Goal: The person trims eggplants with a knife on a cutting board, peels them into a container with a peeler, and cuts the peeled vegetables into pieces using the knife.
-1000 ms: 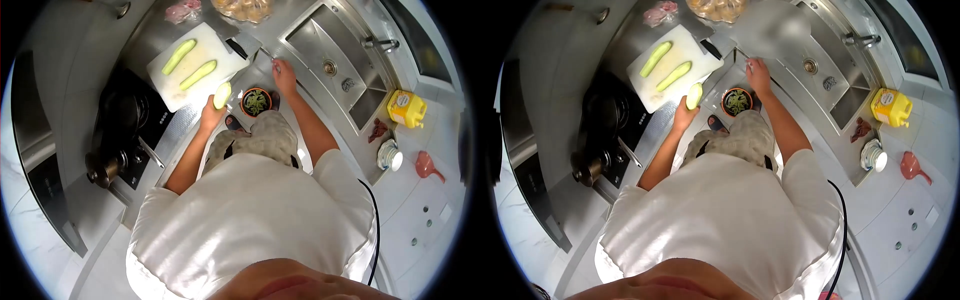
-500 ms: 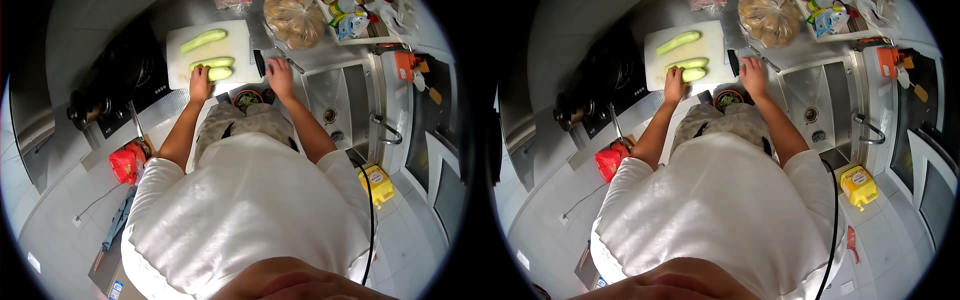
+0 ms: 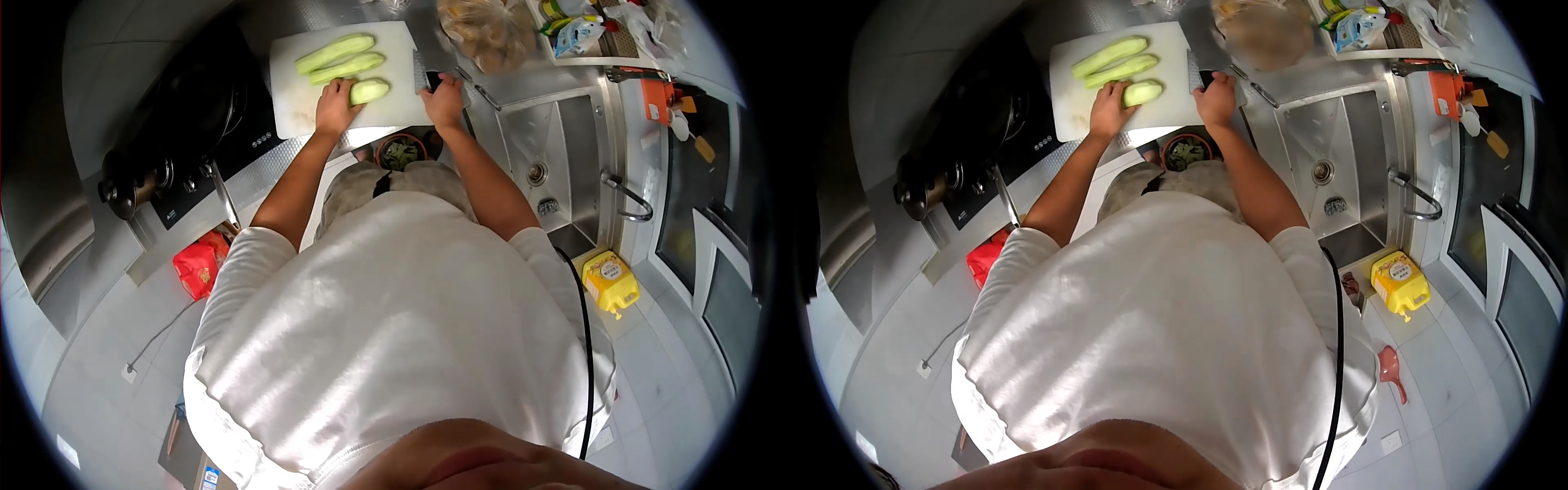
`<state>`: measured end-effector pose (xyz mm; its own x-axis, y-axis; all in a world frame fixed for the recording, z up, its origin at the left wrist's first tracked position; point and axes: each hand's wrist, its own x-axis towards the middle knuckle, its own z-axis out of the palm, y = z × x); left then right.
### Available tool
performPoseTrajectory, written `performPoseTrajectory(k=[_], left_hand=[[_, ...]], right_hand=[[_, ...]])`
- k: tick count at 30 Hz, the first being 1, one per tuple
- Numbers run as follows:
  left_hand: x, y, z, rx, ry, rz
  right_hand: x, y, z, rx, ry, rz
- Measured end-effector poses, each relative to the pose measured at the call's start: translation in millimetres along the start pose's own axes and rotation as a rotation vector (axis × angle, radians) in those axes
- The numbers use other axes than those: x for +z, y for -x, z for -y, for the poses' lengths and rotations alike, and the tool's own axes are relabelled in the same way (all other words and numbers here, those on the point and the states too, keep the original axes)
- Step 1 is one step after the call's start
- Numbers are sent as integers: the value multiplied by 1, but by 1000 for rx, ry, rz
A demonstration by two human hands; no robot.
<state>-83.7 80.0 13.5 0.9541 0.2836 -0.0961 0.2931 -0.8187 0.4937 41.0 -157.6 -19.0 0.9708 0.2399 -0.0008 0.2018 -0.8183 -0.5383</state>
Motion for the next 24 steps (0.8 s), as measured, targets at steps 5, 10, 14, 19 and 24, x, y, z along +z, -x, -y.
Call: performPoseTrajectory(k=[5, 10, 14, 19, 24], left_hand=[[4, 4, -12, -20, 12, 4], [11, 4, -14, 14, 80, 13], [19, 9, -16, 33, 112, 21], [24, 23, -26, -39, 152, -28], [31, 40, -35, -146, 155, -60]], right_hand=[[-33, 24, -3, 101, -66, 64], [-72, 63, -8, 150, -150, 121], [-95, 79, -13, 190, -267, 199], [-103, 90, -22, 165, -254, 302], [-130, 91, 12, 28, -169, 596]])
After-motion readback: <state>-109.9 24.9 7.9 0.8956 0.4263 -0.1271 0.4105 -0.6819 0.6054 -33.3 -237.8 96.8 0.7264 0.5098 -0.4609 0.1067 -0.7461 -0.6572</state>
